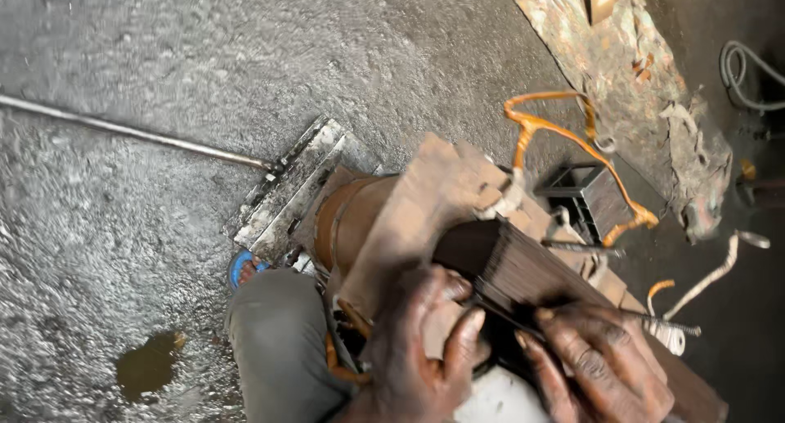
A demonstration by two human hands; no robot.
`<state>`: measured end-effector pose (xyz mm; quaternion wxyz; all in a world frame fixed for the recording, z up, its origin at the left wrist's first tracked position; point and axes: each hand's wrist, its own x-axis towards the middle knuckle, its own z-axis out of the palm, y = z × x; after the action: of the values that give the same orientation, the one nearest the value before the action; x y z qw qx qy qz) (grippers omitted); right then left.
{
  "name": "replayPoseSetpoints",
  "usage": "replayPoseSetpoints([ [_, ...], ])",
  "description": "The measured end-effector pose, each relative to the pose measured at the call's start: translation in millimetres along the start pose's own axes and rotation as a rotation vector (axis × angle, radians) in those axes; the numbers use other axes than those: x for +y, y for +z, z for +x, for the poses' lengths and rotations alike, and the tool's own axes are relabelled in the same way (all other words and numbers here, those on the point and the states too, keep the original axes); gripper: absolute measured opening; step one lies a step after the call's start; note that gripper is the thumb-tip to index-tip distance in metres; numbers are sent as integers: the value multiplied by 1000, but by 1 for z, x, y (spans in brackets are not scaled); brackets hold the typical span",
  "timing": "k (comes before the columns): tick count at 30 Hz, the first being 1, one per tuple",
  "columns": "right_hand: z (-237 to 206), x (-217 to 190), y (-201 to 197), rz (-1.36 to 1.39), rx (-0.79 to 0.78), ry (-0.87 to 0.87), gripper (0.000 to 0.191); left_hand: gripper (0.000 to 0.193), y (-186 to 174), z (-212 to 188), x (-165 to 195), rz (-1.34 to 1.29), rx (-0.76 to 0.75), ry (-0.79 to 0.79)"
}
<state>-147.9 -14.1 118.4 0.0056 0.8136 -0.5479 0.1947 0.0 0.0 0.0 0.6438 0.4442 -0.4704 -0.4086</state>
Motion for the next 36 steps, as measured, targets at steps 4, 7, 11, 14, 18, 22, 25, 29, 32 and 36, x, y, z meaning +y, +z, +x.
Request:
replayPoseSetpoints([
  [4,-70,38,-36,-111,32,46,24,67,-7,2,17,-143,-51,-154],
  [7,-133,68,-53,-257,-16,137,19,63,-6,1,20,-44,-109,-140],
  [11,-179,103,-76,-340,-29,155,21,49,-2,4,52,189,-111,-333],
  [14,-195,116,-85,-260,62,254,24,35,17,6,50,13,-83,-197],
  [18,-197,113,-108,-192,87,307,24,33,23,-14,44,-227,4,-203],
  [22,-197,122,-89,-188,126,322,24,44,25,-25,26,-108,-4,-195],
  [25,-194,124,-85,-220,139,351,25,57,22,-28,24,62,-28,-218],
  [29,-189,119,-80,-331,97,328,27,64,25,-35,20,125,40,-248],
  [32,-184,115,-75,-361,67,291,31,64,25,-38,19,96,60,-250],
  [36,-183,114,-66,-391,42,276,31,62,23,-36,21,88,30,-249],
])
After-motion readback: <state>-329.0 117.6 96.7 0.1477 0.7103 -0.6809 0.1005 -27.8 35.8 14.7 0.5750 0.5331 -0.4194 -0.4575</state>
